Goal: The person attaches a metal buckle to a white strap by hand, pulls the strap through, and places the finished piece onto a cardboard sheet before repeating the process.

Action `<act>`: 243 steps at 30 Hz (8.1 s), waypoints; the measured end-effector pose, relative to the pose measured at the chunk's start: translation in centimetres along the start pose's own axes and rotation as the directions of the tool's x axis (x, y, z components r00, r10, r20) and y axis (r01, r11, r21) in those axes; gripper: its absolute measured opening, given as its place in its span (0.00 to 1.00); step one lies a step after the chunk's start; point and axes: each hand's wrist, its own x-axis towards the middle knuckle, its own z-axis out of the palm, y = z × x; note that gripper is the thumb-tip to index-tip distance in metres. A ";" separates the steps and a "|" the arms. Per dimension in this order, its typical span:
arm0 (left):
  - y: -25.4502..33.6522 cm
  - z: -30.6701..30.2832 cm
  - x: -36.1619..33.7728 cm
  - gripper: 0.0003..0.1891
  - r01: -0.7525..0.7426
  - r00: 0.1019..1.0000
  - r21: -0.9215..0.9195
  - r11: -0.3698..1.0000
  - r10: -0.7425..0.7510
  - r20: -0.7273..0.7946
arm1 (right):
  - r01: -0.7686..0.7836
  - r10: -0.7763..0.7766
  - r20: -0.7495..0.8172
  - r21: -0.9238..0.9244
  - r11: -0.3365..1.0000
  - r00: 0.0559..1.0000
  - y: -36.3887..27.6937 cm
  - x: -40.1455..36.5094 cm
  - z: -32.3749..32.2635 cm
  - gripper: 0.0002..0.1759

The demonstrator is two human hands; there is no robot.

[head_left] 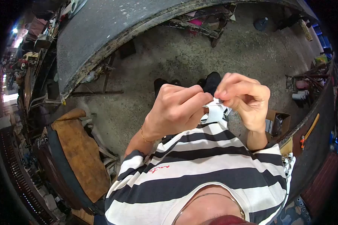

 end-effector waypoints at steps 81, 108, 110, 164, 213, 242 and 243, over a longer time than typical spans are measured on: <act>-0.2 -0.5 -1.4 0.11 -0.007 1.000 -0.122 0.993 0.007 -0.001 | 0.017 0.010 0.100 -0.272 0.962 0.995 -1.7 -1.2 1.6 0.08; -0.8 0.3 -1.7 0.12 -0.064 0.998 0.092 0.994 0.065 0.000 | 0.022 -0.089 -0.095 -0.550 0.835 0.991 0.2 -1.6 3.4 0.09; -0.2 0.2 -1.7 0.13 -0.055 0.998 0.107 0.993 0.059 -0.037 | -0.181 0.164 -0.187 -0.078 0.980 0.969 0.5 -2.1 3.5 0.07; 0.5 -0.7 -0.5 0.05 0.264 0.959 0.103 0.959 -0.272 0.077 | -0.025 0.071 -0.295 0.156 0.987 0.953 2.6 -2.5 3.2 0.06; 0.4 1.7 -1.6 0.33 0.368 0.930 -0.213 0.905 -0.364 0.062 | -0.050 -0.013 -0.453 -0.127 0.991 0.892 1.8 -0.9 4.1 0.07; -0.2 2.3 -1.0 0.12 0.102 0.945 -0.388 0.916 -0.211 -0.249 | 0.160 -0.172 -0.336 -0.064 0.985 0.926 0.6 -2.4 1.2 0.12; -0.2 2.2 -0.9 0.12 0.107 0.946 -0.422 0.900 -0.222 -0.235 | 0.166 -0.182 -0.320 -0.074 0.983 0.930 0.5 -2.6 1.3 0.13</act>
